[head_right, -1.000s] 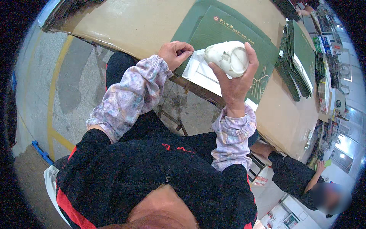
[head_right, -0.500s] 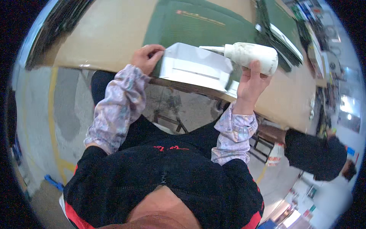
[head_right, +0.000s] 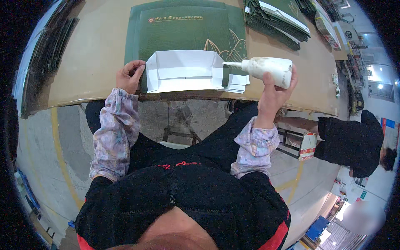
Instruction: The person is gluing and folding paper folders/boxes at a factory workbench.
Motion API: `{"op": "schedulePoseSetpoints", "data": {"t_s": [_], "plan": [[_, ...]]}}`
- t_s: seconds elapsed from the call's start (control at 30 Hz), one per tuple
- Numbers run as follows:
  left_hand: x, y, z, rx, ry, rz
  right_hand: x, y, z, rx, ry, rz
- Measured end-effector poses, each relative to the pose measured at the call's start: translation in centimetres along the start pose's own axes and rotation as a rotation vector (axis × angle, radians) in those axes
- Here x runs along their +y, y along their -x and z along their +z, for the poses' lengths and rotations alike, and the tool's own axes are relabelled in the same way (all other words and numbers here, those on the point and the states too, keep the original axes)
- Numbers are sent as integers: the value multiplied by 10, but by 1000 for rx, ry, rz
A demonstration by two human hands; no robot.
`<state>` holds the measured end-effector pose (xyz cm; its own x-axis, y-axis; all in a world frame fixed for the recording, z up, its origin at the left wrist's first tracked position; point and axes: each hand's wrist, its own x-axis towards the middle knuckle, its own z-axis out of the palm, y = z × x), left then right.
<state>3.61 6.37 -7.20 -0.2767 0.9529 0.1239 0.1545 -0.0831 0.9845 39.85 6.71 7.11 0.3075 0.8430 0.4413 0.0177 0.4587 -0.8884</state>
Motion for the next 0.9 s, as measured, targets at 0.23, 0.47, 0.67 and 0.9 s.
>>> {"op": "schedulePoseSetpoints", "data": {"t_s": [0.23,0.47,0.67,0.9], "plan": [[15,3,-5,-20,-12,-8,-2,0,16,-42,136,-72],[22,4,-6,-45,-1,-33,-5,3,23,-96,266,-96],[24,4,-6,-55,-79,-14,-6,3,24,-95,264,-88],[16,3,-4,-17,-19,-7,-5,1,24,-110,256,-83]]}}
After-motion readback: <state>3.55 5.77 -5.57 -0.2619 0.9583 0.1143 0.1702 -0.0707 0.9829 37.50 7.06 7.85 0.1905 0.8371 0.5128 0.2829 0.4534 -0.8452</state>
